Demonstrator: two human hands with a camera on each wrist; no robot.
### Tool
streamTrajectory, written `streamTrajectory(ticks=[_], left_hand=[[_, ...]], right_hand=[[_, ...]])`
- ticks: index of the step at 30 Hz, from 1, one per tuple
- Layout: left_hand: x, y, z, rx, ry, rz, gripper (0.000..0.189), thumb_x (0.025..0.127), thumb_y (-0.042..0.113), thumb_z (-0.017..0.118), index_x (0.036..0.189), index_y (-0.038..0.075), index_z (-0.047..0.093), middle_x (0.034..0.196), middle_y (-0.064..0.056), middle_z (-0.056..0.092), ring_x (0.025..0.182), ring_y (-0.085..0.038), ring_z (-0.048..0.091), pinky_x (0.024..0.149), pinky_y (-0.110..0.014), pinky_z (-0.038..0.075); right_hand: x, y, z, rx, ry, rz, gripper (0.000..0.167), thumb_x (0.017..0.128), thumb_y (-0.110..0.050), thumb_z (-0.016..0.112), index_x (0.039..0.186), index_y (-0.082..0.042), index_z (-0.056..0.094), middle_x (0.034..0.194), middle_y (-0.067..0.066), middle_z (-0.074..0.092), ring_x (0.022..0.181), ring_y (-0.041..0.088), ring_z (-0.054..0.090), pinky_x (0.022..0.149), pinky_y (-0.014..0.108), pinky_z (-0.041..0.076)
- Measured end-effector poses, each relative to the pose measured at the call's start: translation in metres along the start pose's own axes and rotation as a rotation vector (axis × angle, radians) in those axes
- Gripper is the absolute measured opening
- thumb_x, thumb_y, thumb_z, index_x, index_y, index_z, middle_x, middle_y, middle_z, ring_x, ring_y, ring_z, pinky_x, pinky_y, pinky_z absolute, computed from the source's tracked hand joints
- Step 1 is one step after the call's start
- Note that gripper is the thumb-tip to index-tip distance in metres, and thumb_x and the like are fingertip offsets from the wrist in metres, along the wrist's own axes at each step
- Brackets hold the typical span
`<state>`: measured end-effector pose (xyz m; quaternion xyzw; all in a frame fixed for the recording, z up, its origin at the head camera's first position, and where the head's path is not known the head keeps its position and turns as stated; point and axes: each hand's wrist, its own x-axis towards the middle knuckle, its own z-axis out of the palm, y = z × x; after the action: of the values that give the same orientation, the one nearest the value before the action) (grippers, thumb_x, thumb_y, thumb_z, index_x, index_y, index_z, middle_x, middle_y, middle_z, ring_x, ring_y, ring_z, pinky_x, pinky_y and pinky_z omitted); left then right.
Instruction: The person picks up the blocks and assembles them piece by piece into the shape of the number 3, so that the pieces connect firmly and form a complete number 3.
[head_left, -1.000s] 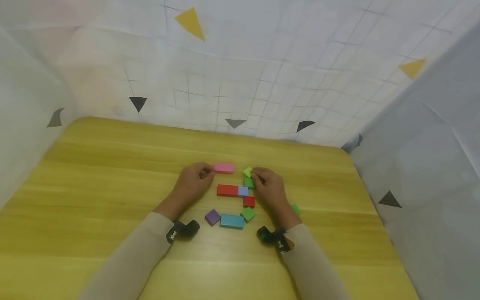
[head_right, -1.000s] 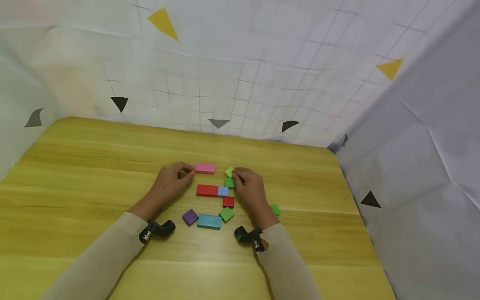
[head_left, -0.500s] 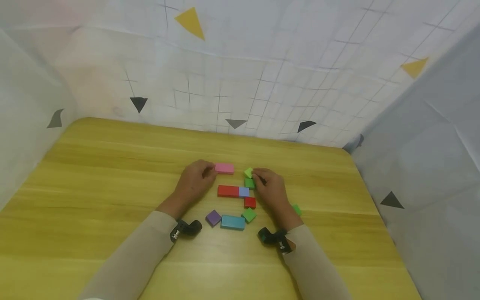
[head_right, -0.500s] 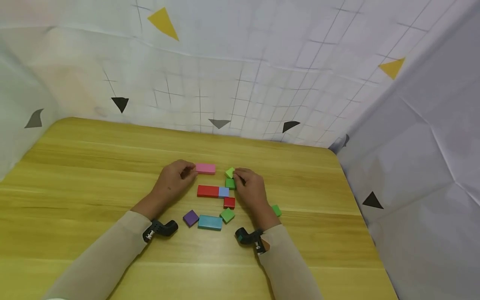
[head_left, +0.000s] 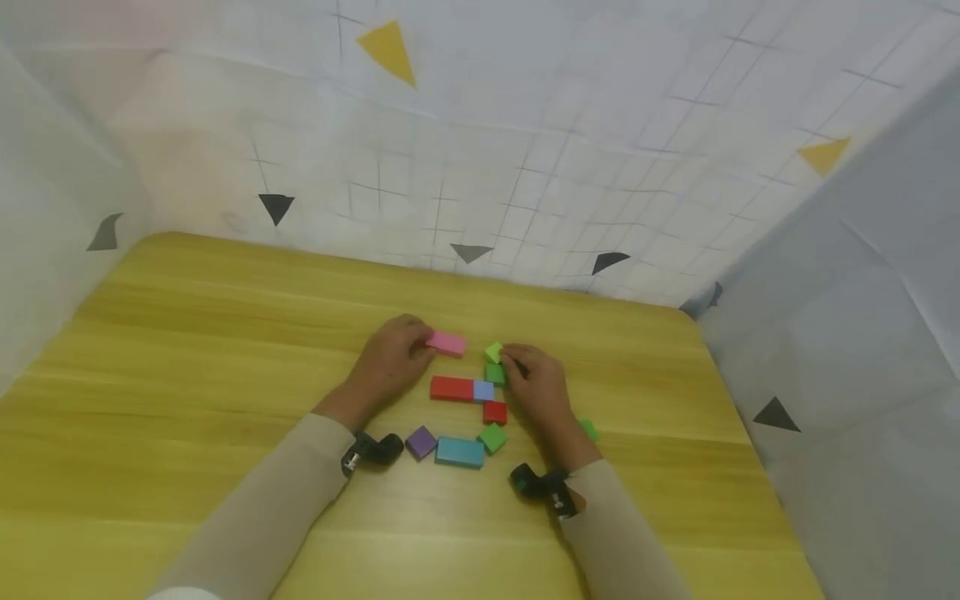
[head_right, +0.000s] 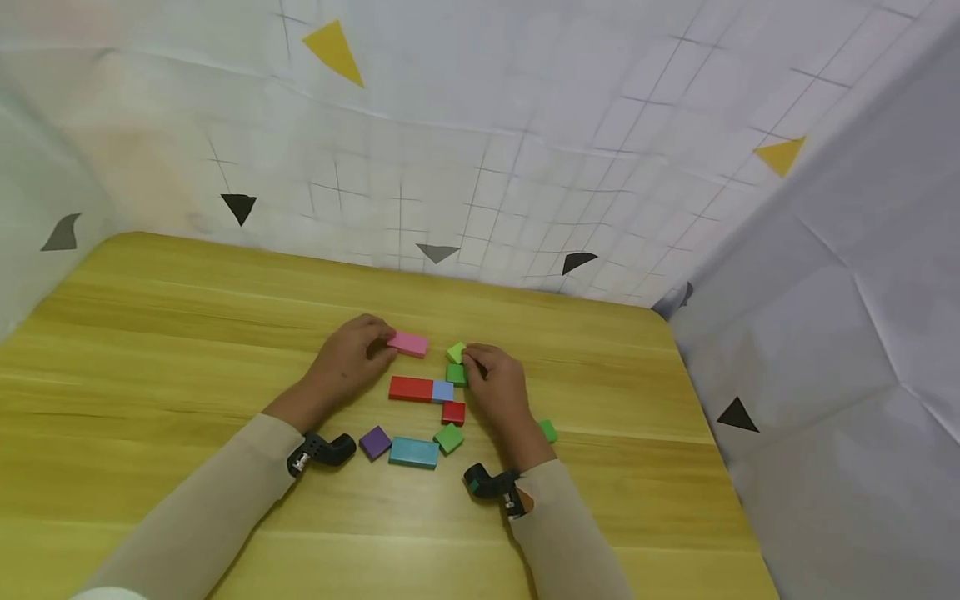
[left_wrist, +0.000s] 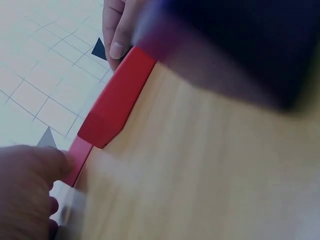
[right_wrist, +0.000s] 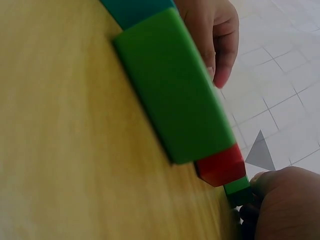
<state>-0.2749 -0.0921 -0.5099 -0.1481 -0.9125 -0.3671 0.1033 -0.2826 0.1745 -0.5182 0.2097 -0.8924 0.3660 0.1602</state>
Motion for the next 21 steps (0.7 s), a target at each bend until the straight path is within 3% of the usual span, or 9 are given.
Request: streamTrajectory(ticks=[4,9,21], left_hand=[[0.0039,-0.0018,-0.0002,-0.001,-0.019,0.021,0.032,0.092,0.024,0.071,0.121,0.009,0.069,0.122,-0.003,0.064,0.115,-0.02,0.059,0.099,-0.038,0.052],[0.0056,-0.0047,-0.001,-0.017,-0.058,-0.015,0.038,0.092,0.028,0.07,0.126,0.012,0.067,0.13,-0.003,0.063,0.123,-0.022,0.056,0.103,-0.041,0.049],[0.005,-0.0046,-0.0026,-0.041,-0.09,-0.029,0.037,0.095,0.029,0.067,0.128,0.013,0.066,0.131,-0.003,0.063,0.123,-0.022,0.056,0.103,-0.041,0.048]], right_hand=[[0.0005,0.0,-0.0005,0.016,0.007,0.002,0.016,0.096,-0.012,0.066,0.104,-0.005,0.077,0.11,0.009,0.074,0.107,0.026,0.069,0.096,0.041,0.054],[0.0001,0.0007,0.0006,0.009,0.009,-0.001,0.015,0.095,-0.012,0.067,0.105,-0.005,0.077,0.11,0.008,0.074,0.107,0.025,0.069,0.096,0.041,0.054],[-0.0001,0.0013,0.0005,-0.018,0.0,0.005,0.017,0.096,-0.015,0.066,0.106,-0.006,0.077,0.112,0.006,0.074,0.108,0.023,0.069,0.096,0.04,0.054]])
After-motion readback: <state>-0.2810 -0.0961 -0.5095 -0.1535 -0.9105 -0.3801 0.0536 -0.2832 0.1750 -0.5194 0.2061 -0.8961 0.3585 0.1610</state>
